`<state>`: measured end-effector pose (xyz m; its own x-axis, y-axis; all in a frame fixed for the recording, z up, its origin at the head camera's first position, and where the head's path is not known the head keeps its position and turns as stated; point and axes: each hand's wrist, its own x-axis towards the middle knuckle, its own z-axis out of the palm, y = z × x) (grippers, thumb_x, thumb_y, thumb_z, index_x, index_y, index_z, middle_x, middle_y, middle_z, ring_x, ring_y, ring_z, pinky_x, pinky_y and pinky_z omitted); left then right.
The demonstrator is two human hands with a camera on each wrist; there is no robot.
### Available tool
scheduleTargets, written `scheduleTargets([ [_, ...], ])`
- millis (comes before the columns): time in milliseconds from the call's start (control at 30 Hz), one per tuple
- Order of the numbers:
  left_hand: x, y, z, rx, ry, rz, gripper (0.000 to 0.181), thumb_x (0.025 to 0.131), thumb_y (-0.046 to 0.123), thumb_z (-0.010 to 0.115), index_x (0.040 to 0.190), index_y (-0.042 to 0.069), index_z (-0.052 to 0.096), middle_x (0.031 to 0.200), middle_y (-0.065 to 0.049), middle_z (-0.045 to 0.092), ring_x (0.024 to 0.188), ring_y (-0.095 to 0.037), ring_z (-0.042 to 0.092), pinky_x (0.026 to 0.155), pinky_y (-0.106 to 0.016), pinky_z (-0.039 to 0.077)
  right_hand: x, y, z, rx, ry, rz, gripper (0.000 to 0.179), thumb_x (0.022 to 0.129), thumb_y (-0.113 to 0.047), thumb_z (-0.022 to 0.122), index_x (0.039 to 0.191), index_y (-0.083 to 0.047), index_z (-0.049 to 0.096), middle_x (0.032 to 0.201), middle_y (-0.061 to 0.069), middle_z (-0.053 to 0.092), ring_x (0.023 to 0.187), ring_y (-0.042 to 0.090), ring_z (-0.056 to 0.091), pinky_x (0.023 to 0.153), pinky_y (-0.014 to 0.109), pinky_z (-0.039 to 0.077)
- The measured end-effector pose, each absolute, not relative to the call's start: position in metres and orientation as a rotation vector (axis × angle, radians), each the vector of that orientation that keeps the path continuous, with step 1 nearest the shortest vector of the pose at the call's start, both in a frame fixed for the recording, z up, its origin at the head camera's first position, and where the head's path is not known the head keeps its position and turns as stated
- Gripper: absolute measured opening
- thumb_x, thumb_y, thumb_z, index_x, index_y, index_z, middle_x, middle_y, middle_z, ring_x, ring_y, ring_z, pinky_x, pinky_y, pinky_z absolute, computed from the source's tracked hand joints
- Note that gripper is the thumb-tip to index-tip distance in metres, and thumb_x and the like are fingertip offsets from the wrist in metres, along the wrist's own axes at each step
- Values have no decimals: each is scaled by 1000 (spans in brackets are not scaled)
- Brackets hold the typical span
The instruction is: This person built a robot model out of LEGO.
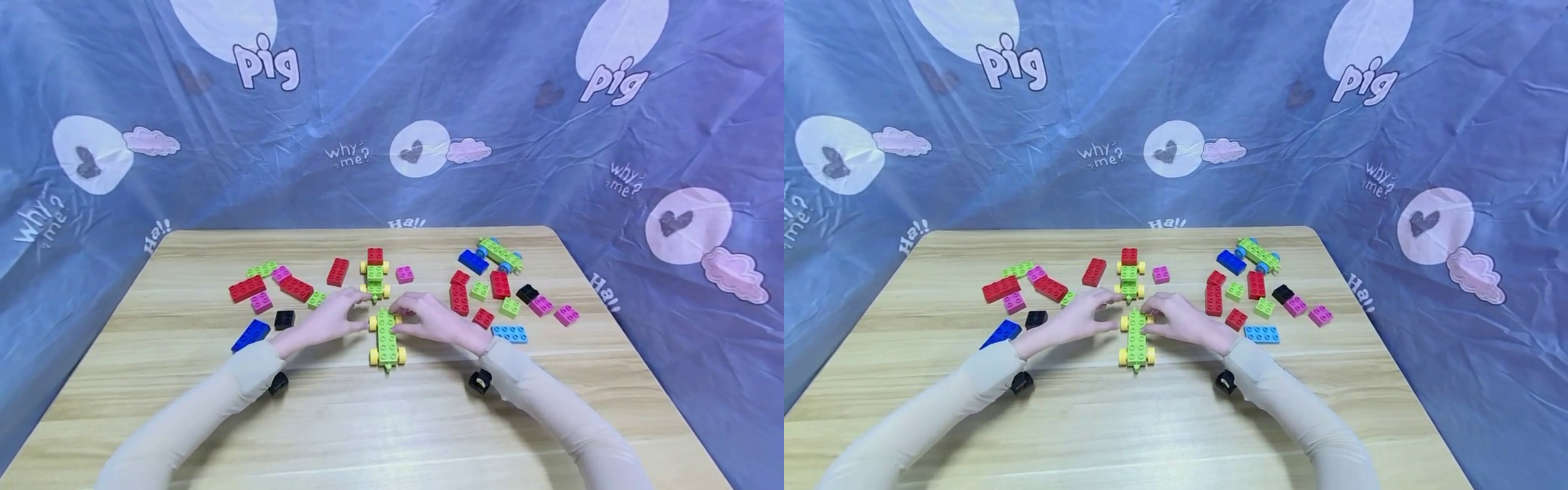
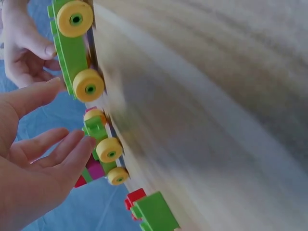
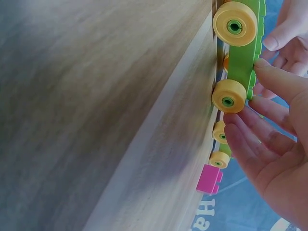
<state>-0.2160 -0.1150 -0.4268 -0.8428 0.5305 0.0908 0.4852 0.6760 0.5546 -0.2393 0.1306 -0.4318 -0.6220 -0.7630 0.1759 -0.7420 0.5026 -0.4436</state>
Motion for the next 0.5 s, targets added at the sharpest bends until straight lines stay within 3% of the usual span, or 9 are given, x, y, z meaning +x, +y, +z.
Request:
scheduleTargets([
  [500, -209, -108, -438, 831, 2824, 902, 46, 83, 9, 76, 125, -1, 62, 121, -17, 69, 114, -30, 65, 104, -44, 52, -240, 125, -431, -1330, 2685, -756, 36, 87, -27, 76, 115, -6, 68, 109, 8, 73, 97, 19, 70, 88, 28, 58],
])
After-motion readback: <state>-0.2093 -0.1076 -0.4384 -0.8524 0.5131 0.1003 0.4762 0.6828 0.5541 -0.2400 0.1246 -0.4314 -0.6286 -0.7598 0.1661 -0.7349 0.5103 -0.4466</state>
